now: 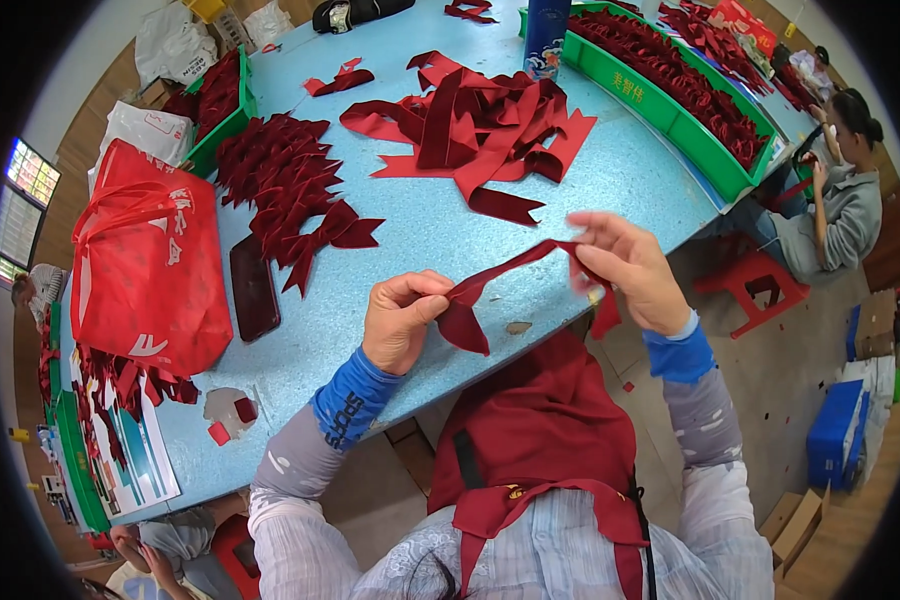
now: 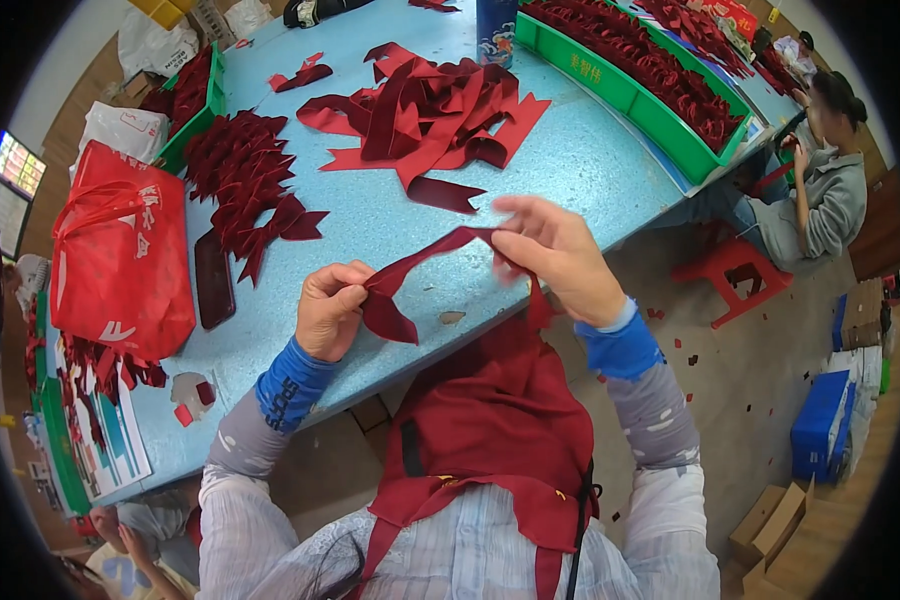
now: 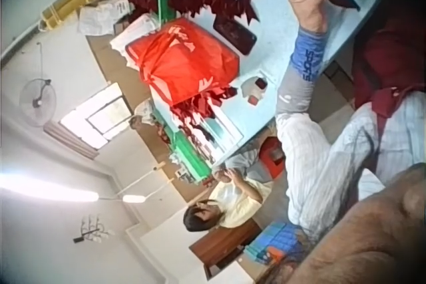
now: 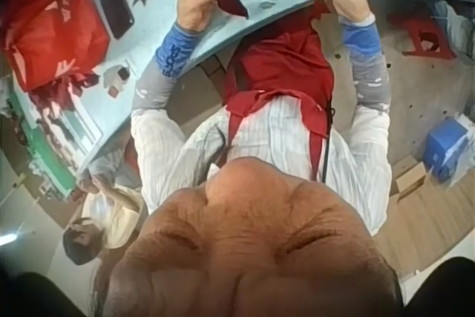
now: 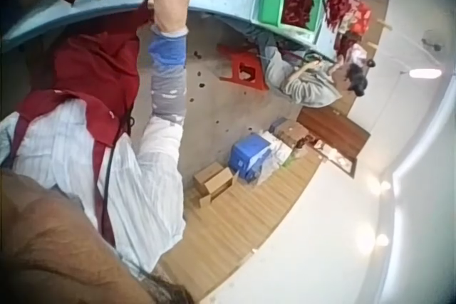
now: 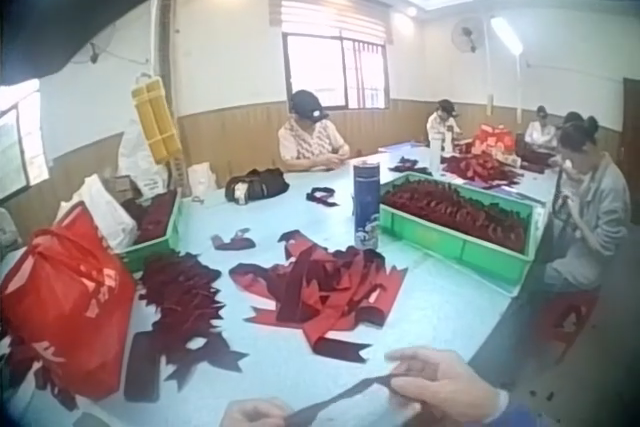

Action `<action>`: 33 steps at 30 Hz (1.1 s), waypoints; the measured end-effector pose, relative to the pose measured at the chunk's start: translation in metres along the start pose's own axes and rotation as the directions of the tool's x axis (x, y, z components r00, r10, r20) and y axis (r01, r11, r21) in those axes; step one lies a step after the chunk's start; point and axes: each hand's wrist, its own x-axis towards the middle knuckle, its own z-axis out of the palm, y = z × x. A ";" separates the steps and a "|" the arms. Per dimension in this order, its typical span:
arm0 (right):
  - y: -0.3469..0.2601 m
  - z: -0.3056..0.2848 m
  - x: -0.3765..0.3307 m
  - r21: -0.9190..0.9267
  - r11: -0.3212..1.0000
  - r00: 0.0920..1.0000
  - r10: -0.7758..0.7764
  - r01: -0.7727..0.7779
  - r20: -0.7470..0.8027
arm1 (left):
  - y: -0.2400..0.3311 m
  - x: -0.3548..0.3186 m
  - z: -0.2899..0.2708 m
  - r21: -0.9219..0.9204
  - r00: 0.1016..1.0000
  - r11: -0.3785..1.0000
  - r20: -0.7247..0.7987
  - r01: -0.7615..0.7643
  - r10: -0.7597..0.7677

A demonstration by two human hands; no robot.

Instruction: Assembling decorative red ribbon bows by folding and securing fabric strips at a factory workbench.

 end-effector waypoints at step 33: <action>0.018 0.110 -0.038 -0.743 0.475 0.830 -0.525 0.471 0.190 | 0.005 -0.003 0.009 -0.019 0.997 0.997 0.004 0.074 -0.074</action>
